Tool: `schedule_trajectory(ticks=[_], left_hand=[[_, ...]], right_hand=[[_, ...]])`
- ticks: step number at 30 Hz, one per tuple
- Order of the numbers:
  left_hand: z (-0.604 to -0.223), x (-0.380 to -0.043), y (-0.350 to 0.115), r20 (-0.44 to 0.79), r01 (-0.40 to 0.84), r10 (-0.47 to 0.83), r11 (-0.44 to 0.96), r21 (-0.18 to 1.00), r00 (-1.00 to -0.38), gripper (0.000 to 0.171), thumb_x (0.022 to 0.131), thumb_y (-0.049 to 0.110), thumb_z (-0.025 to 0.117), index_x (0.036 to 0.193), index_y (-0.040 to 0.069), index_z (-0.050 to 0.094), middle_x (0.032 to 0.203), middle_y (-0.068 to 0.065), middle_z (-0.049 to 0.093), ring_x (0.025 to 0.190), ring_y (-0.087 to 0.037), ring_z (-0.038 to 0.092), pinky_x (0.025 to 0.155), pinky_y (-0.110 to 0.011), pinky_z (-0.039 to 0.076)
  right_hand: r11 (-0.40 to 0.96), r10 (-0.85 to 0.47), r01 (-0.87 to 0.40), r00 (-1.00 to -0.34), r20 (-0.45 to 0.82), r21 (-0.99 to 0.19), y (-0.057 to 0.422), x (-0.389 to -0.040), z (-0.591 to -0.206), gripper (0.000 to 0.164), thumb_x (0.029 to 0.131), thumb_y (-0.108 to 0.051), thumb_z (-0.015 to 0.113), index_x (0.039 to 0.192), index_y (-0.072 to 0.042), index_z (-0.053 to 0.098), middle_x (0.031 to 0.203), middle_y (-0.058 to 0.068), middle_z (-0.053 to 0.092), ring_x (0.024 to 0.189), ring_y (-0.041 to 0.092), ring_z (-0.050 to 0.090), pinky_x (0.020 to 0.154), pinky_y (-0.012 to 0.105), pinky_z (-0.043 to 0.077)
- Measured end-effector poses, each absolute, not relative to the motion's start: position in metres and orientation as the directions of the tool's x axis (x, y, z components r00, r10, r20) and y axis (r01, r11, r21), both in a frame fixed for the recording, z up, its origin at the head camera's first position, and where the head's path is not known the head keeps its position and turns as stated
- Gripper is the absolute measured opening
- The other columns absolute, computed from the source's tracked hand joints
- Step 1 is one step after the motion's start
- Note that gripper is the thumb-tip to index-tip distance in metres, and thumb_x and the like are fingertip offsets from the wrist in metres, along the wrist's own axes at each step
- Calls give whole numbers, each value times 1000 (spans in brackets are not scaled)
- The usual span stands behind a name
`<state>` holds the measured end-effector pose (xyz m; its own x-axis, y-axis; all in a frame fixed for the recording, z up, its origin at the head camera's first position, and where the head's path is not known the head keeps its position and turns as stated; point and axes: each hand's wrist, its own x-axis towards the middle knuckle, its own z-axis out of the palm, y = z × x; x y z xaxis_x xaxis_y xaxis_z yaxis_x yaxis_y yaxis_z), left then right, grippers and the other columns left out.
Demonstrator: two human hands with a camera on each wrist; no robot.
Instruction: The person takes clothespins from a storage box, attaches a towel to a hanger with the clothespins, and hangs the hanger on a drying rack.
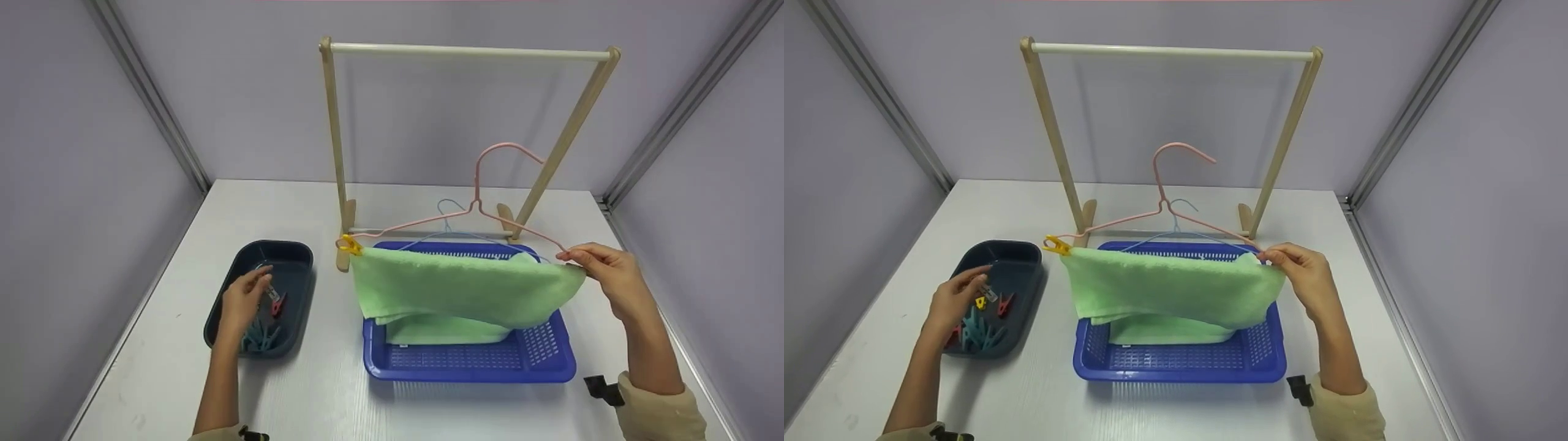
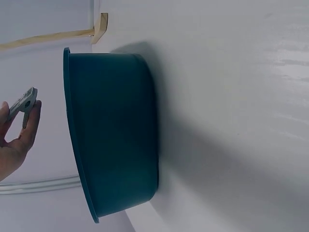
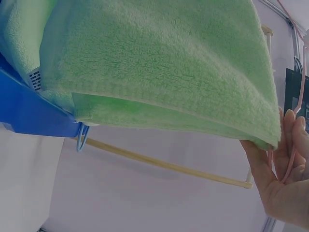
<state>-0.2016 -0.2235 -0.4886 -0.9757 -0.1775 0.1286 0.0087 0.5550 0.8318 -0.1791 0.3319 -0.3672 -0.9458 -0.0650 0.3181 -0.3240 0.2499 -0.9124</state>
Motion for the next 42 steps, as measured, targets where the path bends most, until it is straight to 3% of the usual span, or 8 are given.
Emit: schedule_trajectory(ticks=[4, 11, 17, 22, 30, 38, 42], left_hand=[[-488, -202, -221, 149, -6, -262, 511, 859, -954, 47, 90, 28, 60, 128, 4, 51, 100, -15, 63, 88, -25, 60, 68, -29, 45], [-486, -202, -219, 223, 61, -329, 437, 897, -918, 41, 84, 28, 68, 117, 5, 62, 103, -11, 65, 87, -11, 58, 68, -14, 43], [-484, -202, -217, 193, 76, -309, 355, 932, -931, 45, 89, 34, 60, 122, 4, 56, 110, -11, 63, 92, -8, 59, 75, -14, 46], [-483, -201, -214, 196, 123, -273, 263, 957, -942, 41, 90, 21, 60, 125, 2, 51, 115, -15, 59, 93, -6, 58, 79, -15, 46], [-476, -201, -207, 197, 151, -306, 168, 974, -931, 39, 85, 22, 68, 117, 2, 59, 111, -11, 63, 93, -10, 60, 78, -18, 47], [-473, -201, -203, 300, 259, -303, 168, 951, -904, 31, 95, 19, 52, 117, -1, 60, 104, -18, 64, 87, -13, 61, 77, -19, 47], [-469, -198, -198, 315, 288, -293, 134, 948, -902, 31, 96, 16, 51, 121, -2, 57, 106, -19, 62, 87, -13, 62, 79, -19, 47]], right_hand=[[232, -67, -328, -945, 321, -916, 331, -180, -368, 19, 92, -2, 53, 94, 14, 63, 85, 1, 69, 87, 10, 62, 75, 20, 50], [249, -74, -331, -944, 323, -910, 330, -180, -369, 19, 92, -1, 52, 94, 14, 62, 86, 1, 69, 87, 10, 62, 76, 19, 49], [268, -76, -325, -945, 317, -907, 330, -180, -369, 19, 93, -2, 52, 94, 14, 62, 86, 1, 69, 88, 10, 61, 76, 19, 49], [272, -71, -322, -946, 315, -907, 330, -180, -370, 19, 92, -2, 53, 94, 14, 63, 86, 1, 69, 88, 10, 61, 75, 19, 50], [266, -67, -321, -947, 315, -909, 329, -182, -370, 19, 92, -3, 53, 94, 14, 62, 86, 1, 69, 87, 10, 61, 74, 19, 50], [253, -67, -326, -945, 320, -911, 328, -183, -370, 18, 92, -2, 54, 93, 14, 63, 86, 2, 69, 86, 11, 61, 73, 20, 50], [258, -65, -330, -944, 324, -908, 328, -184, -371, 18, 92, -1, 53, 93, 15, 63, 85, 3, 69, 85, 11, 62, 73, 20, 50]])
